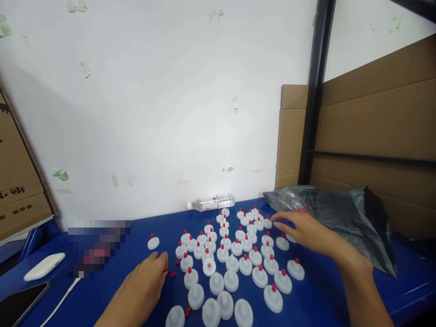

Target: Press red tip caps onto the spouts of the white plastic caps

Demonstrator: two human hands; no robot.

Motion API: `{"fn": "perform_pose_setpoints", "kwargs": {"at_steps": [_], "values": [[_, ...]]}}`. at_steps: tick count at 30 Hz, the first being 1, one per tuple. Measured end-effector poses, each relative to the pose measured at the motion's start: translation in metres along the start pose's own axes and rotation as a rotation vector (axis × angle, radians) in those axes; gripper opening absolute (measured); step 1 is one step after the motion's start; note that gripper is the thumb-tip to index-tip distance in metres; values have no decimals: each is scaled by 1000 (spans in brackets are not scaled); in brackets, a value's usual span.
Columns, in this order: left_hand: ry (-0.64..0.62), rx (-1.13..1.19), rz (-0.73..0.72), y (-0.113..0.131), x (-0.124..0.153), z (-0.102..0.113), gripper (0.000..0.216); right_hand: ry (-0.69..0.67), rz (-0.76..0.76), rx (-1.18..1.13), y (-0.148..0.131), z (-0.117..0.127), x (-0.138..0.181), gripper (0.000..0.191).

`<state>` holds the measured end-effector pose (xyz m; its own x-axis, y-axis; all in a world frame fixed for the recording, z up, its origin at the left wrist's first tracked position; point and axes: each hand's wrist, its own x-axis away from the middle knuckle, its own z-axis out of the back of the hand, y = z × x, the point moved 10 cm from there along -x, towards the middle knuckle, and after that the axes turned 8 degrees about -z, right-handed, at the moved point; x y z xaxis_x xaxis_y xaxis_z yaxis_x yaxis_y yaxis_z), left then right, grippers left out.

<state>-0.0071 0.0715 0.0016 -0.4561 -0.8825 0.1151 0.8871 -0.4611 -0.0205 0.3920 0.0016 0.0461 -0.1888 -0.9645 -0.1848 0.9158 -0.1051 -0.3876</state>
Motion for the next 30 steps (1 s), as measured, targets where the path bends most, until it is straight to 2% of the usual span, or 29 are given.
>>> {"fn": "perform_pose_setpoints", "kwargs": {"at_steps": [6, 15, 19, 26, 30], "values": [[15, 3, -9, 1, -1, -1, 34, -20, -52, 25, 18, -5, -3, 50], [63, -33, -30, -15, -13, -21, 40, -23, 1, -20, 1, -8, 1, 56], [84, 10, -86, -23, -21, -28, 35, -12, 9, -53, -1, -5, 1, 54], [105, 51, -118, -29, -27, -28, 31, 61, 41, -115, -17, 14, 7, 46], [97, 28, -77, -25, -23, -25, 31, 64, 57, -128, -22, 16, 9, 47]]}}
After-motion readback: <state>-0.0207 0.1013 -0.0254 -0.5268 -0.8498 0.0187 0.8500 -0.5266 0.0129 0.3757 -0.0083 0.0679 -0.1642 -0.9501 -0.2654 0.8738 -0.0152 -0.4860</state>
